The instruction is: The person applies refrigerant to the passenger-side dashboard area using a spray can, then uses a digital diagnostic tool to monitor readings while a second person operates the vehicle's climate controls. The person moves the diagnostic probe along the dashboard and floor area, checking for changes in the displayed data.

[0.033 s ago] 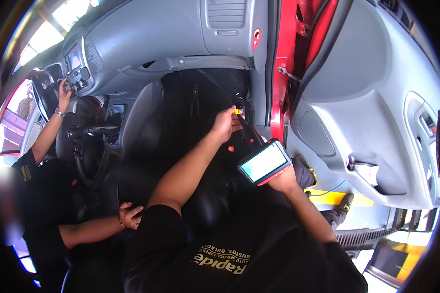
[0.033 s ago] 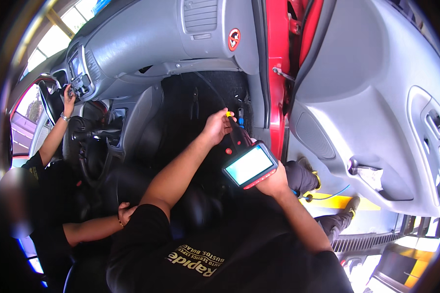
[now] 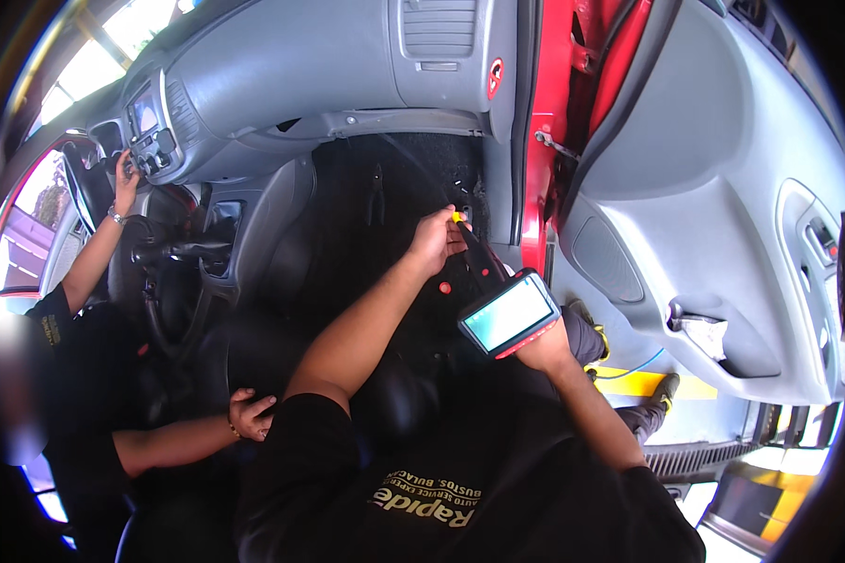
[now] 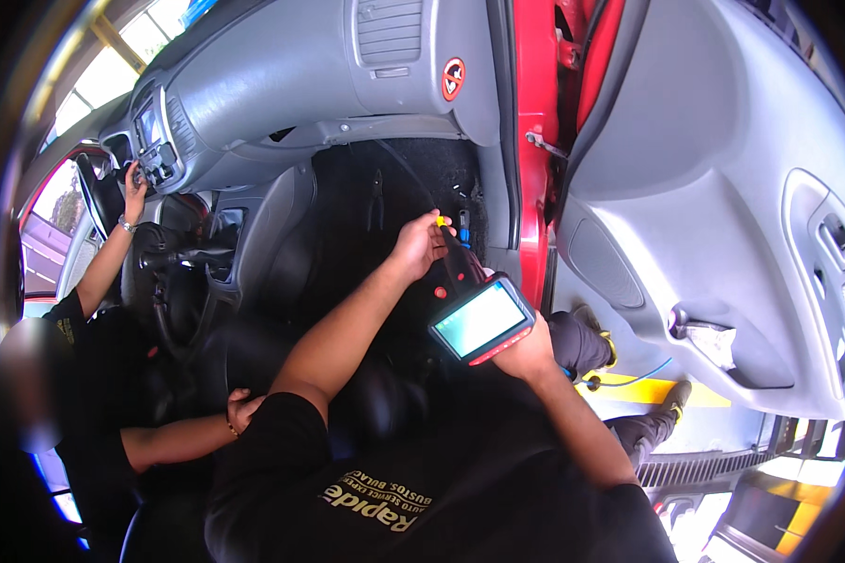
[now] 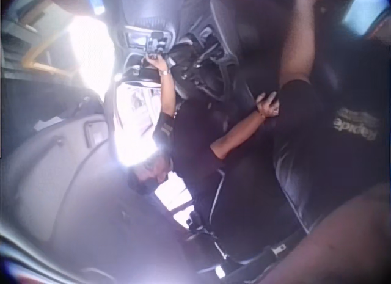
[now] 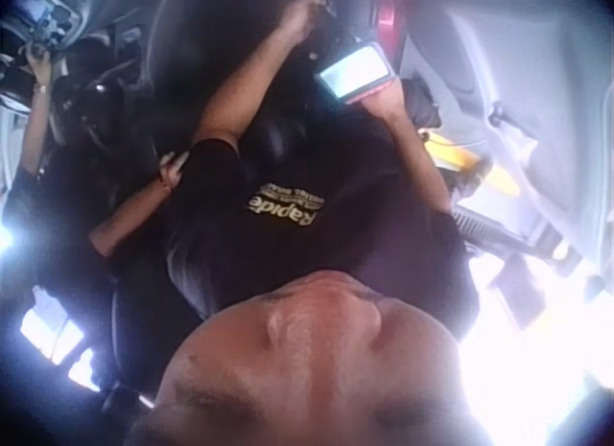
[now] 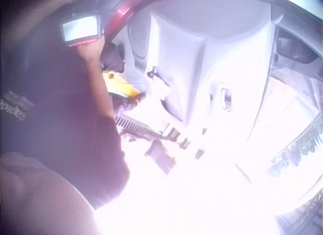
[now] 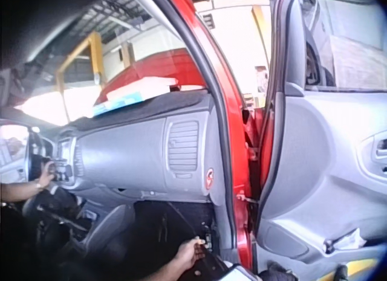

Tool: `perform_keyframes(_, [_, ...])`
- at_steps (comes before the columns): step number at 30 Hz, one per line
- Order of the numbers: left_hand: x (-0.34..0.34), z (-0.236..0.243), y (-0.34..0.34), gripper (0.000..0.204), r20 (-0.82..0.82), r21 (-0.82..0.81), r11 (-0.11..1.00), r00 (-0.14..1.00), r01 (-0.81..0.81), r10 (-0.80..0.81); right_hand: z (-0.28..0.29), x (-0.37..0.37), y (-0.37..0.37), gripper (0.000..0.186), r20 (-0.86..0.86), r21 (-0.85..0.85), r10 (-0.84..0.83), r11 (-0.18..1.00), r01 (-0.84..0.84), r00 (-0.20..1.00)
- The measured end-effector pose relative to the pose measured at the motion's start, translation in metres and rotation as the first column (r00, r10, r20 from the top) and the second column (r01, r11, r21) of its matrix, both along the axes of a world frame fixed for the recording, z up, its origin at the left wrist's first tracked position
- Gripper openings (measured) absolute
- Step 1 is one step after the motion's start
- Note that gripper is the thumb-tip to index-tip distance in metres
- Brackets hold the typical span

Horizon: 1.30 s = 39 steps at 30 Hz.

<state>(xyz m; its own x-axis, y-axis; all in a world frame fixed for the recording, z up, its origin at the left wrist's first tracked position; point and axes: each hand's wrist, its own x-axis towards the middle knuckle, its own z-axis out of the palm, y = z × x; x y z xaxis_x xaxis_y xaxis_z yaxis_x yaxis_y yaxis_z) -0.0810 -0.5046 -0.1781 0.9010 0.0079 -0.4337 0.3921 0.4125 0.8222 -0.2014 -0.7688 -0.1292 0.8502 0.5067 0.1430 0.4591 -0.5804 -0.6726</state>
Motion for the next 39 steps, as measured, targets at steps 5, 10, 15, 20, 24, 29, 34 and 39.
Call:
perform_keyframes(5, [0.006,0.005,0.000,0.034,0.009,0.027,1.000,1.000,0.001,-0.001,0.004,0.007,0.000,0.028,0.057,-0.017,0.037,0.999,-0.036,0.998])
perform_keyframes(10, [0.011,0.005,0.001,0.033,0.015,0.037,0.999,1.000,0.004,-0.005,-0.002,0.012,0.001,0.028,0.137,-0.007,0.032,0.999,-0.032,0.990])
perform_keyframes(15, [0.009,0.008,-0.003,0.033,0.010,0.059,0.998,1.000,-0.018,0.018,-0.006,0.010,-0.001,0.027,0.093,0.018,0.023,1.000,-0.025,0.995])
perform_keyframes(20, [0.011,0.009,-0.003,0.034,-0.001,0.069,0.997,1.000,-0.019,0.019,-0.002,0.013,0.000,0.027,0.034,-0.027,0.047,0.999,-0.046,0.998])
perform_keyframes(24, [0.008,0.009,-0.003,0.035,-0.032,0.085,0.996,0.999,-0.021,0.024,-0.012,0.011,-0.003,0.029,0.091,-0.016,0.089,0.996,-0.088,0.992])
perform_keyframes(29, [0.007,0.010,-0.002,0.035,-0.021,0.063,0.998,1.000,-0.010,0.011,-0.006,0.012,0.000,0.026,0.243,-0.001,0.068,0.998,-0.070,0.968])
perform_keyframes(34, [0.006,0.011,0.000,0.032,0.020,0.076,0.997,1.000,-0.011,0.010,-0.008,0.012,0.003,0.027,0.250,0.002,0.018,1.000,-0.019,0.968])
perform_keyframes(39, [0.014,-0.002,0.010,0.025,0.019,0.038,0.999,0.999,0.032,-0.032,-0.010,0.016,0.001,0.028,0.348,-0.012,0.074,0.997,-0.074,0.934])
